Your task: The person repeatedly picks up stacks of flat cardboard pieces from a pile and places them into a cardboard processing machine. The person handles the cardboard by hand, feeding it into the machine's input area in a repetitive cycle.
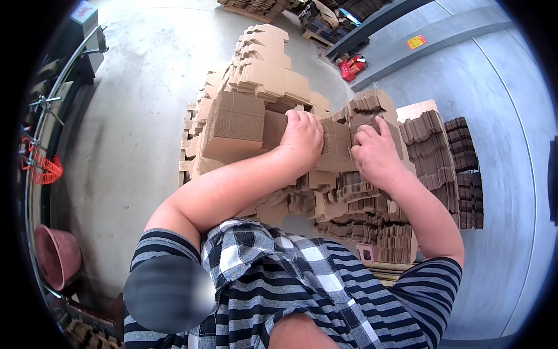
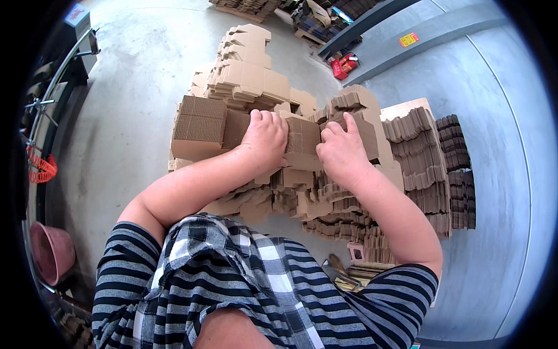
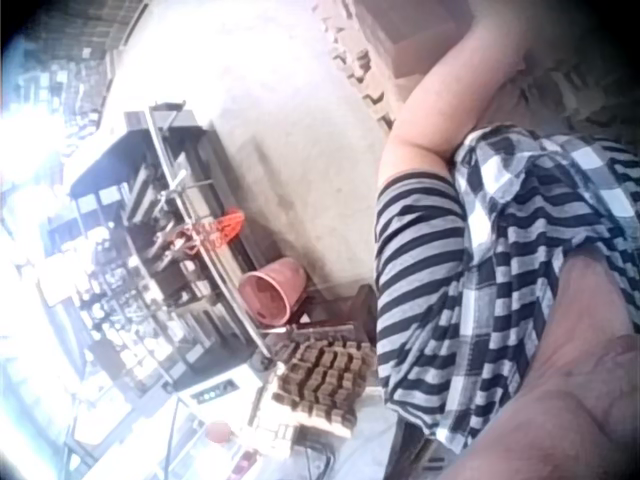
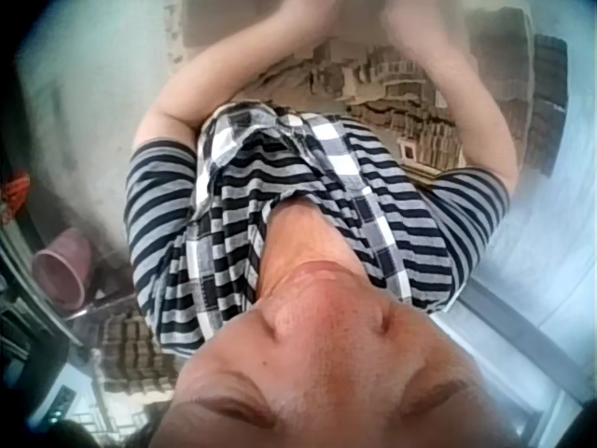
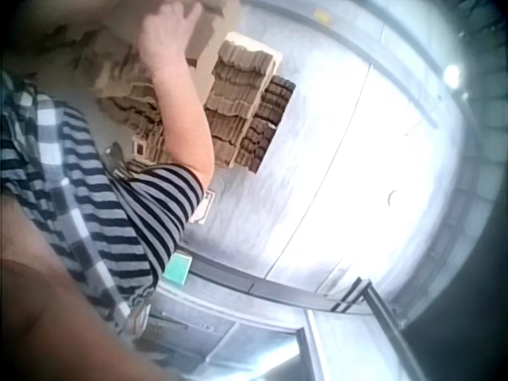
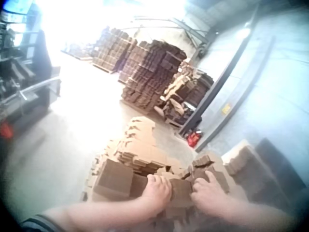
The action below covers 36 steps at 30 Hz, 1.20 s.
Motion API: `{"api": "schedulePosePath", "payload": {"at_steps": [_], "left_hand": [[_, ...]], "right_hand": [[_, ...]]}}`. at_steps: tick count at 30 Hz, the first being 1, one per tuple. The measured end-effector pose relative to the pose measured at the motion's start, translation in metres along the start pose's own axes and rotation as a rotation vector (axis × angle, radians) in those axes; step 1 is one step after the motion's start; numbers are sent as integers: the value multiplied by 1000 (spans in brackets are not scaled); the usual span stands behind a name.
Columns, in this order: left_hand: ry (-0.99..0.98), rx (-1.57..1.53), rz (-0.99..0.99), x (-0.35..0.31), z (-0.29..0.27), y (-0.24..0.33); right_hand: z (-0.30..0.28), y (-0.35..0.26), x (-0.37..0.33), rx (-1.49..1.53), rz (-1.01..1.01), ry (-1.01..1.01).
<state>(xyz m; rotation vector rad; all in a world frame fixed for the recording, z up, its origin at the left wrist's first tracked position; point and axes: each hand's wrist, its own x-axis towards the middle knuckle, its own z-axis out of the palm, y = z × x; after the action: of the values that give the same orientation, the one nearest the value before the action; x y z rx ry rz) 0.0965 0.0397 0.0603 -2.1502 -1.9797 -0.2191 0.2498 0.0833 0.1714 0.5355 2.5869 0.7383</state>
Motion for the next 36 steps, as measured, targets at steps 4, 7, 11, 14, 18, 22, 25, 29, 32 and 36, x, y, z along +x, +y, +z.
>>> {"api": "schedulePosePath", "payload": {"at_steps": [4,7,11,14,18,22,25,29,32,36], "left_hand": [[18,-1,3,-1,1,-2],[21,-2,7,-1,0,-3],[19,-10,-1,0,1,-1],[42,17,-5,-2,2,1],[-1,-6,13,-1,-1,1],[4,10,13,-1,-3,-3],[9,0,17,-1,-2,-3],[9,6,16,0,1,0],[3,2,16,0,1,1],[3,-5,8,2,3,2]], "right_hand": [[-8,-1,-7,196,33,11],[0,-1,-9,93,99,204],[18,-14,-8,3,98,295],[27,-18,-9,42,118,357],[23,-17,-10,177,141,304],[17,-2,-5,235,213,333],[15,0,-2,76,194,350],[10,-9,8,-48,164,94],[7,-10,17,-82,159,-41],[6,-7,28,-104,132,-100]]}}
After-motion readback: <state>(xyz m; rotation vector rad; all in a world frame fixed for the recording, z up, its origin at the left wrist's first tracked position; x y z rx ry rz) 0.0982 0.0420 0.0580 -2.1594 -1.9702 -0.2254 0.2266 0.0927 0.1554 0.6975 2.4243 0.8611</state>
